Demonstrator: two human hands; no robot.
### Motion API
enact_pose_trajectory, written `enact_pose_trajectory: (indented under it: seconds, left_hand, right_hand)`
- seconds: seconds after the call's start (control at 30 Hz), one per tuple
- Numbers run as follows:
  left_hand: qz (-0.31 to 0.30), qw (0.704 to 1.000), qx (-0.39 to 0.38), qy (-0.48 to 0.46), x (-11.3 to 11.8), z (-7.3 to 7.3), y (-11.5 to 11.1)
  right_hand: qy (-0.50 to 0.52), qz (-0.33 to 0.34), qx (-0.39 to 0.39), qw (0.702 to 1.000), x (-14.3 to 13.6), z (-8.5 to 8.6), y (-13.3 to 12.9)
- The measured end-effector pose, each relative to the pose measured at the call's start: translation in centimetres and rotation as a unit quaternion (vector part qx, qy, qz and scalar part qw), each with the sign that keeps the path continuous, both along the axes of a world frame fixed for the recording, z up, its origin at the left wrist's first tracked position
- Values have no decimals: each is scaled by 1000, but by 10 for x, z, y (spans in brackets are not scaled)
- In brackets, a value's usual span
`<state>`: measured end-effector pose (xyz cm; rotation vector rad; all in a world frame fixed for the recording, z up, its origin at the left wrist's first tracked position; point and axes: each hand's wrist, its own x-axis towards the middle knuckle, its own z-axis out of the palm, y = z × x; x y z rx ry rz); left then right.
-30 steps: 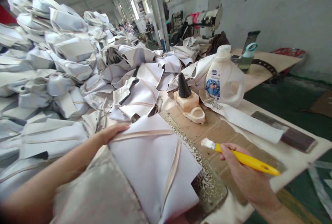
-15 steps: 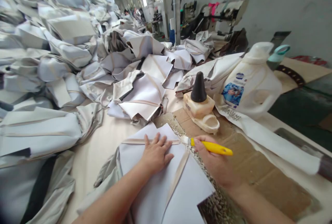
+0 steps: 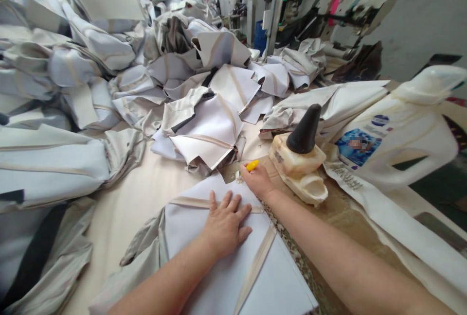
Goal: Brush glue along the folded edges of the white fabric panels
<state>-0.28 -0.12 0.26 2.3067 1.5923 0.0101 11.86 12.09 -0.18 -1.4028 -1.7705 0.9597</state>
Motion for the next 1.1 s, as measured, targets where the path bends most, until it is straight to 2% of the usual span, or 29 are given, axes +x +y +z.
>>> enact_pose_trajectory:
  seconds: [0.13, 0.3, 0.4, 0.5, 0.63, 0.8, 0.97, 1.1]
  left_hand:
    - [5, 1000, 13, -7, 0, -2, -1]
    - [4, 1000, 10, -19, -1, -2, -3]
    - [4, 1000, 12, -21, 0, -1, -3]
    - [7, 1000, 16, -18, 0, -3, -3]
    - [4, 1000, 22, -14, 0, -6, -3]
    - [-21, 998, 52, -17, 2, -10, -8]
    - [-104, 991, 79, -31, 8, -7, -14]
    - [-89, 994, 61, -13, 12, -4, -13]
  right_hand:
    - [3, 16, 1, 1000, -1, -3, -4]
    - [-40, 42, -18, 998, 26, 0, -22]
    - [-70, 26, -13, 997, 29, 2, -17]
    - [-27, 15, 4, 1000, 18, 0, -3]
    - [-30, 11, -29, 999, 12, -4, 1]
    - [-69, 35, -53, 996, 38, 4, -26]
    - [-78, 68, -66, 992, 60, 21, -52]
    - [-59, 56, -38, 996, 62, 26, -53]
